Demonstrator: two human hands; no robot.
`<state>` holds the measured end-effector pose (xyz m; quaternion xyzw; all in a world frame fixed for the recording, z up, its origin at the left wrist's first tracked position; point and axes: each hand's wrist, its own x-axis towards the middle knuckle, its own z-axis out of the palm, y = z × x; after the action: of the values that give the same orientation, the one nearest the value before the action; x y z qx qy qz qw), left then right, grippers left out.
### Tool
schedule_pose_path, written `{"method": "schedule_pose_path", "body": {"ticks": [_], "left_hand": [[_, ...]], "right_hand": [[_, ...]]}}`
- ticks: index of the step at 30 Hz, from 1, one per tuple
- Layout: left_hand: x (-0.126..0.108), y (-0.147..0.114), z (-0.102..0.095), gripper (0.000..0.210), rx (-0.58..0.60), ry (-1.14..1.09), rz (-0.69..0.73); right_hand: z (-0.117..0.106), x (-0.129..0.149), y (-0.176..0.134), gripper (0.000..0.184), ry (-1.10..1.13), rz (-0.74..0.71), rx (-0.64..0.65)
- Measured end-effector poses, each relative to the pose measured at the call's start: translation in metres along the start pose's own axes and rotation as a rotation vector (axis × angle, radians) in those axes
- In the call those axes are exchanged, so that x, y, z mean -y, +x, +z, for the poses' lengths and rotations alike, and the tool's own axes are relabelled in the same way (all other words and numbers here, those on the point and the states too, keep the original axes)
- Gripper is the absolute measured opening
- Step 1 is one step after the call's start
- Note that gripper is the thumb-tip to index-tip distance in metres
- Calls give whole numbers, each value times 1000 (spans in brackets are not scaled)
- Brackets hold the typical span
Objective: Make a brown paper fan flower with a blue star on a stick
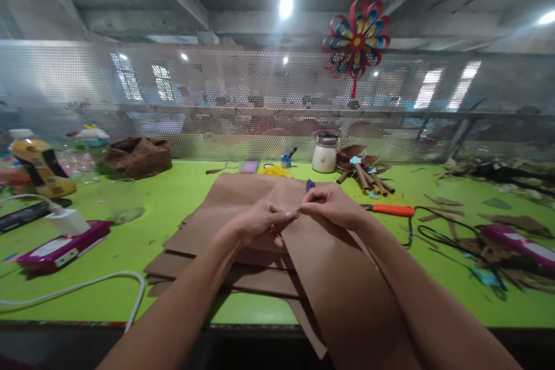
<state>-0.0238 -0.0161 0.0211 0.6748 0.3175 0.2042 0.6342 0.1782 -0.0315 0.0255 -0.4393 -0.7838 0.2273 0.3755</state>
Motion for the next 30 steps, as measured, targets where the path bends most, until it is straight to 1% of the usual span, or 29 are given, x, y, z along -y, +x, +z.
{"method": "schedule_pose_path", "body": {"ticks": [3, 10, 15, 20, 25, 28, 30], "left_hand": [[-2, -1, 1, 40, -25, 45, 3], [-6, -4, 1, 39, 12, 141, 22], [-6, -3, 2, 38, -21, 252, 56], [-3, 0, 1, 36, -60, 202, 46], [-6, 0, 3, 34, -114, 213, 84], [-8, -1, 3, 33, -92, 168, 79], [-8, -1, 4, 36, -102, 131, 84]], "right_hand": [[0, -4, 0, 19, 43, 6, 14], [2, -7, 0, 18, 68, 20, 57], [2, -7, -1, 19, 122, 60, 70], [2, -7, 0, 21, 135, 55, 41], [3, -8, 1, 22, 115, 52, 5], [4, -6, 1, 20, 62, 7, -31], [6, -4, 1, 18, 33, -32, -35]]}}
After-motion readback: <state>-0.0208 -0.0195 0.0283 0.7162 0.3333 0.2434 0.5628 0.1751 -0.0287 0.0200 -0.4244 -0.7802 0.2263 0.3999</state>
